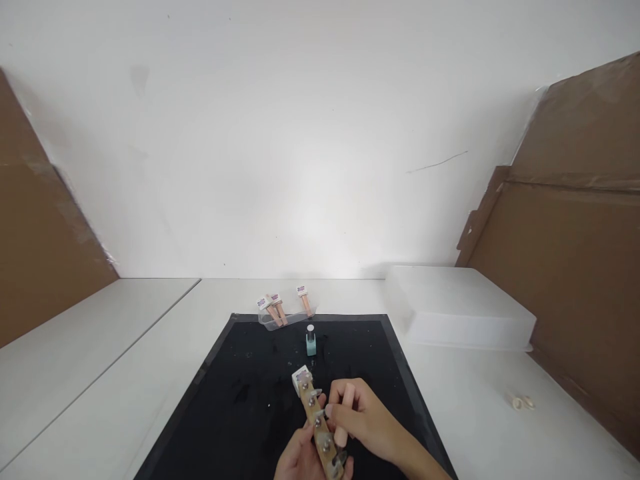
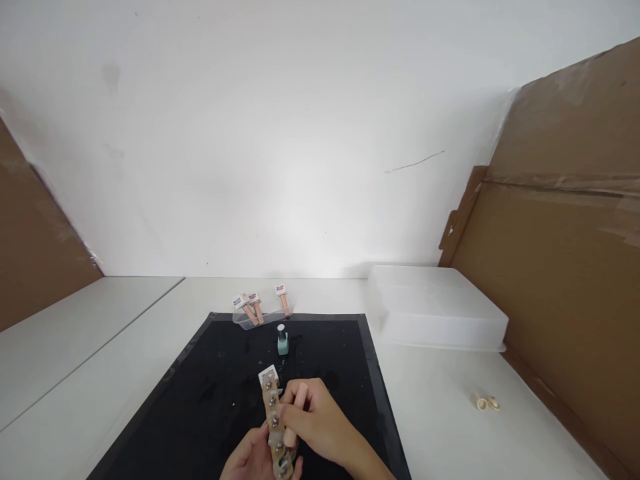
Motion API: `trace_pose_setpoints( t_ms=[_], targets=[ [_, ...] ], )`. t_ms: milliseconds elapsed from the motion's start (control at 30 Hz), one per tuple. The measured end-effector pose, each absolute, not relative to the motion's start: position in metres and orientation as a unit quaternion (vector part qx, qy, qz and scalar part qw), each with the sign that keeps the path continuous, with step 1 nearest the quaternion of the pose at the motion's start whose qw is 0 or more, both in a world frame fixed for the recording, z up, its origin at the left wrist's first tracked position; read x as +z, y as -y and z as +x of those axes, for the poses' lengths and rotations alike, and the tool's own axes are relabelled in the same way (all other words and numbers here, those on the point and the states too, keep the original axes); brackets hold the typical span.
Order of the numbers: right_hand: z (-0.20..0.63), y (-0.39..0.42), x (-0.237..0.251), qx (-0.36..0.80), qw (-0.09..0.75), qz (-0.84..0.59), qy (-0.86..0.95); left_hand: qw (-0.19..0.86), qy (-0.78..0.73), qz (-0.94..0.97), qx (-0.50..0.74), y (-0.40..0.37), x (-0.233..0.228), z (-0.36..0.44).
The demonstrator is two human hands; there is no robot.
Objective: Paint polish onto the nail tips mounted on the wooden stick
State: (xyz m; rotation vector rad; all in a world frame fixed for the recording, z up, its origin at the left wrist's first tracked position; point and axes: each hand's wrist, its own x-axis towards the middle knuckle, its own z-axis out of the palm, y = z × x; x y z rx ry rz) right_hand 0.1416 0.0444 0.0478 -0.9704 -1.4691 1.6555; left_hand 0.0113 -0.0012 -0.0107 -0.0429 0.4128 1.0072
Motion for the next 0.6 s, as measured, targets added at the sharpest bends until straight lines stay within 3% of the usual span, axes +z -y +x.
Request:
trace_pose_setpoints(
  t_ms=[600],
  targets=[
    [0.1429, -0.0445, 0.0507, 0.631, 0.368, -0.383, 0.566, 0.852, -0.199, -0.026, 0.483, 0.0007, -0.0107, 0.0117]
  ],
)
